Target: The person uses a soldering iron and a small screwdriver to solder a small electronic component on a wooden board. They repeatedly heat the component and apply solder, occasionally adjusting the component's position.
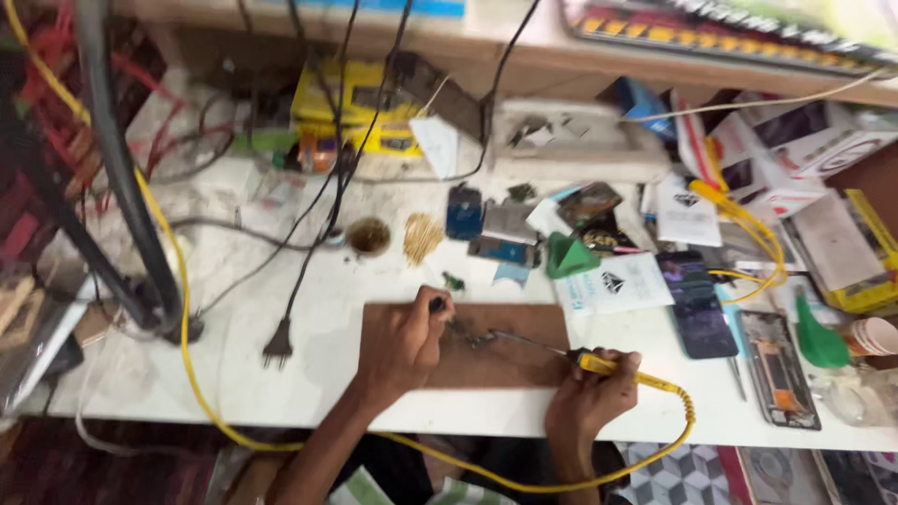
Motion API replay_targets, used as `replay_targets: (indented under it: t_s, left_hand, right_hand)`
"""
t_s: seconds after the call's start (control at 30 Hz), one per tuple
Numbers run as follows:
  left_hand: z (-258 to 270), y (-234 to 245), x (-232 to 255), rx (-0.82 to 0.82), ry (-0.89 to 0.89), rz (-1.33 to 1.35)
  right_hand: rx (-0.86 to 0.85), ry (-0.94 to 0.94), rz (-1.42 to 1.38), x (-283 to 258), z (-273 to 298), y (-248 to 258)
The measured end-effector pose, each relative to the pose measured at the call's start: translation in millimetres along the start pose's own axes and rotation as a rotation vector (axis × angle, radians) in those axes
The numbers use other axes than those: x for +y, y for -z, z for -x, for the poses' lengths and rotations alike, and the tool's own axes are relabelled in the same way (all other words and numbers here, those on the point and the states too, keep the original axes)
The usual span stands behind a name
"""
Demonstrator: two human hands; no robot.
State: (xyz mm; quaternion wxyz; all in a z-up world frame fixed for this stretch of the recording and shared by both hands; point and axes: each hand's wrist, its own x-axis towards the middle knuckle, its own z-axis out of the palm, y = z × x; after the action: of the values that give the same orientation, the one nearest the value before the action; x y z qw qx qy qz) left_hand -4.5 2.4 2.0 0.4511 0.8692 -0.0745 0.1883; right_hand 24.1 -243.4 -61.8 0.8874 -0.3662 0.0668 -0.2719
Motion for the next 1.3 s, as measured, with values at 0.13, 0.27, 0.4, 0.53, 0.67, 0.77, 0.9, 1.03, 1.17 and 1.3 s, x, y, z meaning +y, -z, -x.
replay_targets:
  t_s: [0.13, 0.27, 0.4, 0.53, 0.67, 0.77, 0.9, 1.03, 1.17, 1.3]
  left_hand:
    - [-3.3, -15.2, -3.3, 0.038, -0.121, 0.156]
    - [-3.0, -19.1, -14.0, 0.126, -0.222, 0.100]
    - [5.6, -14.4, -15.8, 0.091, -0.110, 0.089]
    - [1.2, -7.3, -8.2, 0.117, -0.086, 0.109]
    - [6.4, -8.5, -9.4, 0.159, -0.135, 0.148]
    - [6.2, -12.1, -11.8, 0.056, -0.084, 0.263]
    - [-3.4, -15.0, -10.7, -0.012, -0.114, 0.303]
    - [-0.2, -20.9, -19.1, -0.016, -0.161, 0.350]
    - [-2.9, -29.1, -20.3, -0.119, -0.130, 0.315]
    - [-14.9, -27.2, -8.7, -0.163, -0.156, 0.281]
  right_hand:
    - [0.038, -0.026, -0.016, 0.7, -7.0, 6.3]
    - [-0.004, -0.002, -0.037, 2.2, -3.2, 7.6]
    - [0.020, -0.020, -0.072, 1.2, -1.4, 6.8]
    - [-0.006, 0.022, -0.061, 1.4, -5.3, 7.1]
    - [-0.052, 0.019, -0.056, 0.4, 4.1, 24.1]
    - [-0.061, -0.025, -0.060, 0.9, 0.0, 21.6]
    - [-0.052, -0.009, -0.059, -4.2, -5.9, 5.3]
    - [-0.067, 0.011, -0.014, -5.2, 2.1, 5.9]
    - [-0.022, 0.027, 0.101, -7.5, 4.4, 7.0]
    - [0.004, 0.000, 0.037, -8.5, 2.5, 0.5]
